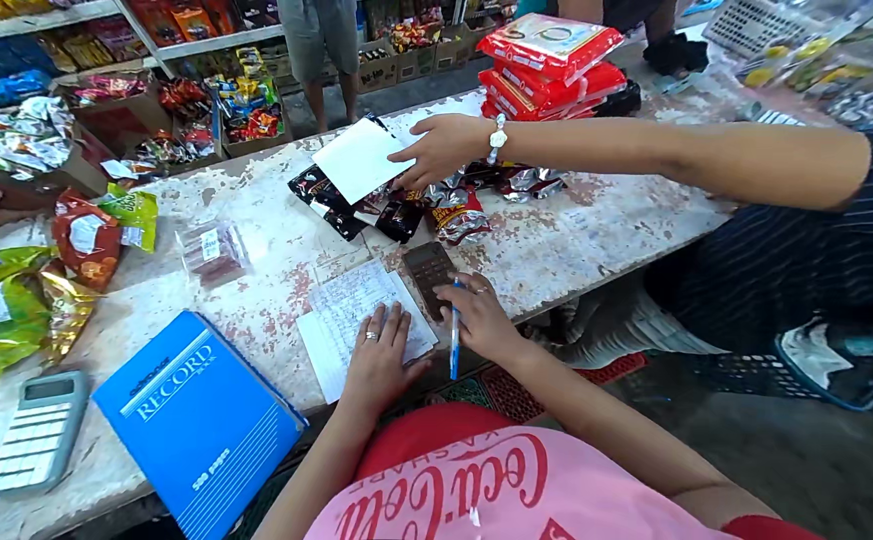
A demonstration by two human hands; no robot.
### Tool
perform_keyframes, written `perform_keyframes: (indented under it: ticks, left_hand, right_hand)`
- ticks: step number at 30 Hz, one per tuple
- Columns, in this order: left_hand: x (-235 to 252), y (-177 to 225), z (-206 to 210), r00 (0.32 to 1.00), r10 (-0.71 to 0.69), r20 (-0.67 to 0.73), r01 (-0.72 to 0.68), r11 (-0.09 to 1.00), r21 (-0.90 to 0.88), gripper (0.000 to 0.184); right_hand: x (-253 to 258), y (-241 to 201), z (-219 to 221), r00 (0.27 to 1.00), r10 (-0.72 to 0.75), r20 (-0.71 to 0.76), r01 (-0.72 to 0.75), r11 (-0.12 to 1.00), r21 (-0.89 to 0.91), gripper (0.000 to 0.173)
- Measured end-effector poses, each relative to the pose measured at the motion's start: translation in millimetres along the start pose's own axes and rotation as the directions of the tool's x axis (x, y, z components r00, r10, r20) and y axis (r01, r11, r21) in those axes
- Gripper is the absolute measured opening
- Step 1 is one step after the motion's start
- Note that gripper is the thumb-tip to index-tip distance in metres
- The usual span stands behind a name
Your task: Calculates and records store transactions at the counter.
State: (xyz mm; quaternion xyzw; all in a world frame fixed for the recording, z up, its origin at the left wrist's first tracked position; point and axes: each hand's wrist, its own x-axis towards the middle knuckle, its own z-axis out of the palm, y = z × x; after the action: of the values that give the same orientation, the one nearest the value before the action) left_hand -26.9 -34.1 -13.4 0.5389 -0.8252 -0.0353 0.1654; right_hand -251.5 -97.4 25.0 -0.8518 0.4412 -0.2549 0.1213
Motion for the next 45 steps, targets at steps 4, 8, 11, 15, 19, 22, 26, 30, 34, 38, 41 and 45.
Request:
perform_keyframes:
  ticks: [4,8,11,15,19,22,26,30,34,38,41,45]
  left_hand:
    - [0,0,-1,1.000,0.001,0.009,-0.001,1.000,0.005,0.085]
    - [1,1,-1,1.000,-0.004,0.007,0.004,1.000,0.005,0.085]
    - [1,1,-2,1.000,-0.015,0.023,0.015,1.000,-0.003,0.085]
    - [1,2,-3,0.999,-0.015,0.035,0.015,1.000,0.006,0.085]
    - [-2,3,-3,1.000,-0.002,-0.003,0.002,0.999,0.047,0.084]
    - [-3,4,-3,1.000,0.013,-0.025,-0.012,0.999,0.052,0.079]
    - [-4,5,1,0.998,0.030,-0.064,-0.025,0.997,0.070,0.079]
    - [-2,10,-2,1.000,-0.005,-0.021,0.006,0.998,0.058,0.084]
    - [1,6,-3,0.999,-0.021,0.034,0.020,0.999,0.032,0.085]
    - [1,4,-4,0.997,-0.033,0.072,0.031,0.999,0.029,0.086]
    - [1,10,-12,0.992,-0.056,0.116,0.055,0.998,0.012,0.087]
    - [-4,31,-39,0.945,-0.078,0.317,0.087,0.996,-0.014,0.087]
  right_hand:
    - [-25,1,-4,1.000,-0.012,-0.021,0.011,0.998,-0.060,0.026]
    - [-12,-1,0,0.998,0.005,-0.067,-0.008,0.999,-0.049,0.026]
    - [4,1,7,0.999,0.050,-0.016,-0.051,0.998,-0.040,0.026]
    - [-3,11,0,0.995,0.083,-0.051,-0.085,0.996,-0.024,0.027]
    - [-28,23,-7,0.992,0.093,-0.080,-0.095,0.995,-0.015,0.033]
    - [-39,25,-5,0.993,0.077,-0.088,-0.079,0.997,-0.015,0.034]
    - [-41,26,-1,0.994,0.071,-0.078,-0.074,0.996,-0.044,0.031]
    - [-39,24,-3,0.995,0.087,-0.057,-0.090,0.994,-0.054,0.030]
    - [-38,25,-5,0.995,0.095,-0.043,-0.098,0.992,-0.074,0.031]
    - [-32,22,-5,0.993,0.118,-0.030,-0.120,0.989,-0.090,0.030]
    - [-17,7,-3,0.974,0.227,0.007,-0.227,0.974,-0.021,0.049]
    - [9,-4,16,0.967,0.241,0.084,-0.242,0.970,0.007,0.067]
